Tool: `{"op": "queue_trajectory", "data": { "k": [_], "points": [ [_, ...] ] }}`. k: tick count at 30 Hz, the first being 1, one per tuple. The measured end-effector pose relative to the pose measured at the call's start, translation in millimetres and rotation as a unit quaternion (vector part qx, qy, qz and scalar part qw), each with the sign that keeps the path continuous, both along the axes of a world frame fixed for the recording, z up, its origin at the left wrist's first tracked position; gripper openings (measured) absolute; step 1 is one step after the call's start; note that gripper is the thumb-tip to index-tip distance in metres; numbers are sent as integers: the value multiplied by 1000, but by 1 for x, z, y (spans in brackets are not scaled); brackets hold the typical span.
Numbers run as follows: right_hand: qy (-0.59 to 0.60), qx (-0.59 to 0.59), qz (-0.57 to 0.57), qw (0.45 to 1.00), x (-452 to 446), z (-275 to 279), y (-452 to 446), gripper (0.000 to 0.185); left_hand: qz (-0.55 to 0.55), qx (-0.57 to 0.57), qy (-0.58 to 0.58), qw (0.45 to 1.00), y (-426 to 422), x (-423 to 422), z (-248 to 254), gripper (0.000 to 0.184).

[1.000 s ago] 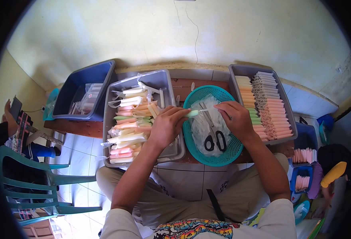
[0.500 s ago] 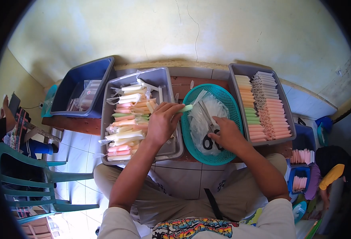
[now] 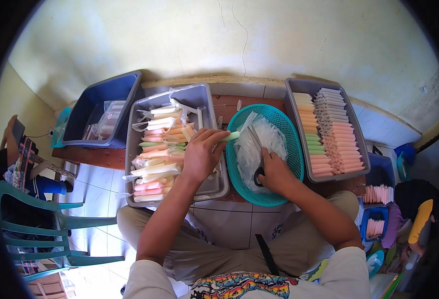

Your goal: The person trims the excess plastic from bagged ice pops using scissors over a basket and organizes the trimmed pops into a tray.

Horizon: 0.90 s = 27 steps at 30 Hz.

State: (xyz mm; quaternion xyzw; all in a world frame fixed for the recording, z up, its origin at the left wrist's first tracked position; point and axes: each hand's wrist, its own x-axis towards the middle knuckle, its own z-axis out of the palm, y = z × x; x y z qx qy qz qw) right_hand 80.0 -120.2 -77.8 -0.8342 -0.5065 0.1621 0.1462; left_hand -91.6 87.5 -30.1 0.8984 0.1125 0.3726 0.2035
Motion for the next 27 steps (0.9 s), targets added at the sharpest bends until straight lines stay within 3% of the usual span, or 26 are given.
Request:
{"op": "queue_trajectory", "data": {
  "k": [10,12,15,27],
  "points": [
    [64,52,18,996,14,35,-16,96,31,-15,4,999,5,-4,0,34],
    [130,108,22,985,16,40,-20,98,44,-18,-1,999,8,-4,-1,34],
    [195,92,-2,976,6,76,-23,101,59,-22,-14,998,10,-3,-4,33],
    [251,170,97,948,9,62,-31,108,37,-25,-6,999,5,0,-3,33]
  ]
}}
